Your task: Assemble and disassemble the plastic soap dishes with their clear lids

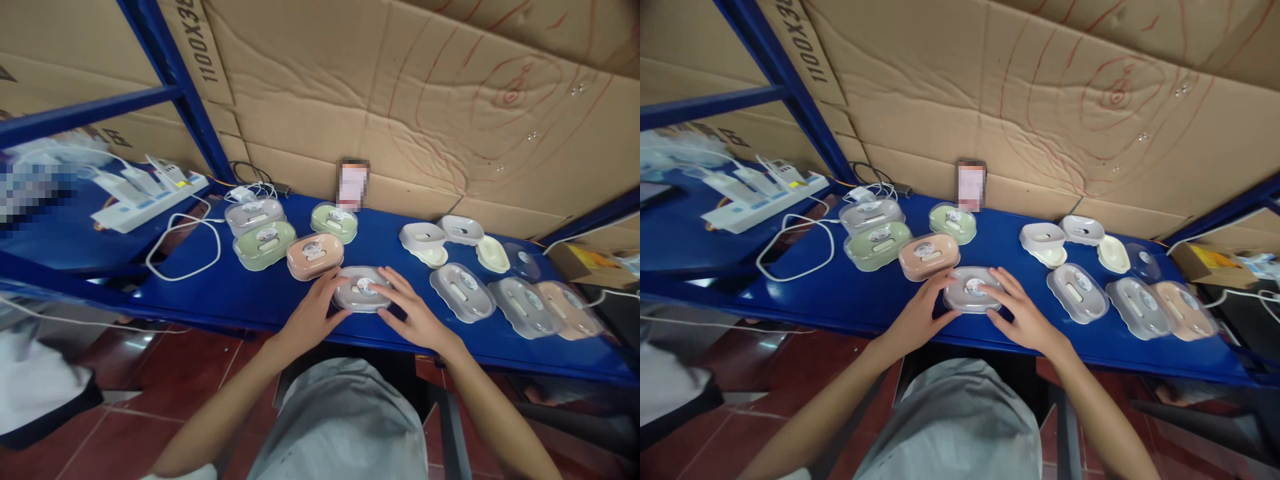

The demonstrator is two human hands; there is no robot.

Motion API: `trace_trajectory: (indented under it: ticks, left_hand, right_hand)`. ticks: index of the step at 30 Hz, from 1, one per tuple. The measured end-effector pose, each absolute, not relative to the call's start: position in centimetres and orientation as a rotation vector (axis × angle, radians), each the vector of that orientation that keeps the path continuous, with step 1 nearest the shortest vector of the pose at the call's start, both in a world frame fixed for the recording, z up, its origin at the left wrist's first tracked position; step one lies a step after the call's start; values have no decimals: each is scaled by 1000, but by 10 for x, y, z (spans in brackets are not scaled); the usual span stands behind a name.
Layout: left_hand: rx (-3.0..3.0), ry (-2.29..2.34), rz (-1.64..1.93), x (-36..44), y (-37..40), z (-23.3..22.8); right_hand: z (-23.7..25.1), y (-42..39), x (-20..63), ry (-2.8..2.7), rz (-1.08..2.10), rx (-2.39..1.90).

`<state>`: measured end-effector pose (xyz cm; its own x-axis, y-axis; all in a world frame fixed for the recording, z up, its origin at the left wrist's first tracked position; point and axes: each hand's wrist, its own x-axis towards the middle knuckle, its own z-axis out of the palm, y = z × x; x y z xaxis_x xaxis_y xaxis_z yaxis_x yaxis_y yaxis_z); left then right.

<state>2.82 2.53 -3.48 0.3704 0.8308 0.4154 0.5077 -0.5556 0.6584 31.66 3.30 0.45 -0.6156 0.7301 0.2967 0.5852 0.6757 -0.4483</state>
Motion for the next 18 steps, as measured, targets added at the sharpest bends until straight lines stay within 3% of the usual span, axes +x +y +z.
trace_trajectory:
  ticks: [14, 18]
  left_hand:
    - [2104, 1184, 895, 26, 26, -33]
    - [2116, 1203, 896, 28, 24, -29]
  right_hand:
    - [-11, 22, 313, -2559, -85, -1029]
    - [-15, 14, 309, -2444, -369, -1234]
